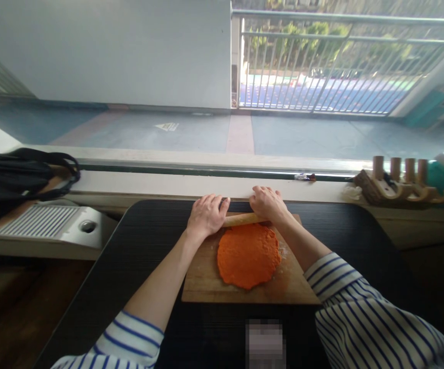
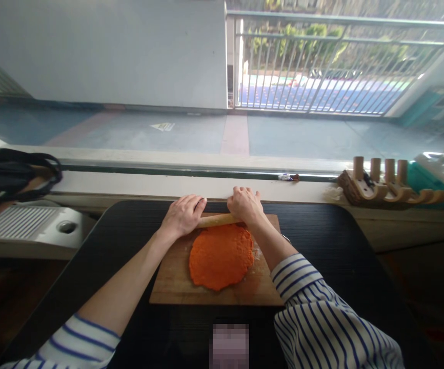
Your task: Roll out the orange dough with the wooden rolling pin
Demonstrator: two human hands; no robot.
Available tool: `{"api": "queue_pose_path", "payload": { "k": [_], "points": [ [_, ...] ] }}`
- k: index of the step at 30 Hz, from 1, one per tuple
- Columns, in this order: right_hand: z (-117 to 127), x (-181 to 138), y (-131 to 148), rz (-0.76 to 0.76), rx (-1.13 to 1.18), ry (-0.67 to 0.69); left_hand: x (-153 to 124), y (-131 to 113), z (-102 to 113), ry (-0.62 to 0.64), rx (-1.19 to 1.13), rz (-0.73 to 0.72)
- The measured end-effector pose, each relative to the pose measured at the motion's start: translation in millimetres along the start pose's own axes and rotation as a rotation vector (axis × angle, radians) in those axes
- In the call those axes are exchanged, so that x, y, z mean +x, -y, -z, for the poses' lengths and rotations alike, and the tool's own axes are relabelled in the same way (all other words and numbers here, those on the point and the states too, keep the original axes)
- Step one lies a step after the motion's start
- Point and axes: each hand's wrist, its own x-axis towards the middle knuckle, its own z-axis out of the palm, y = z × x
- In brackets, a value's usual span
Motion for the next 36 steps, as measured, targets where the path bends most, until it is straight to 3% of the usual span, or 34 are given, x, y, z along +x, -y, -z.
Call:
{"api": "queue_pose_path", "payload": {
  "k": [5, 13, 18, 25, 29, 36],
  "points": [
    [-1.4, -12.9, 0.3, 0.017, -0.011, -0.029, -11.5, -5.0, 1.3, -0.032, 0.03, -0.016],
    [-7.6, -52.4, -2.9, 0.146, -0.063, -0.22, -46.2, -18.4, 2.9, -0.109, 0.048, -0.057],
    [-15.1, -66.6, -12.8, 0.223, -0.027, -0.25, -71.7, -17.1, 9.7, -0.08, -0.019, -0.169],
    [-3.7, -88.9, -42.7, 0.577, 0.019, -0.196, -85.6, -10.2, 21.6, 0.021, -0.207, -0.189],
    [10.8, -71.7, -49.7, 0.657, 0.067, -0.204, -68.9, -13.5, 32.1, -0.024, -0.246, -0.151],
    [20.6, -11.3, -31.7, 0.761, 0.08, -0.109, -53.3, -11.5, 41.0, -0.04, -0.163, 0.003]
  ]
}}
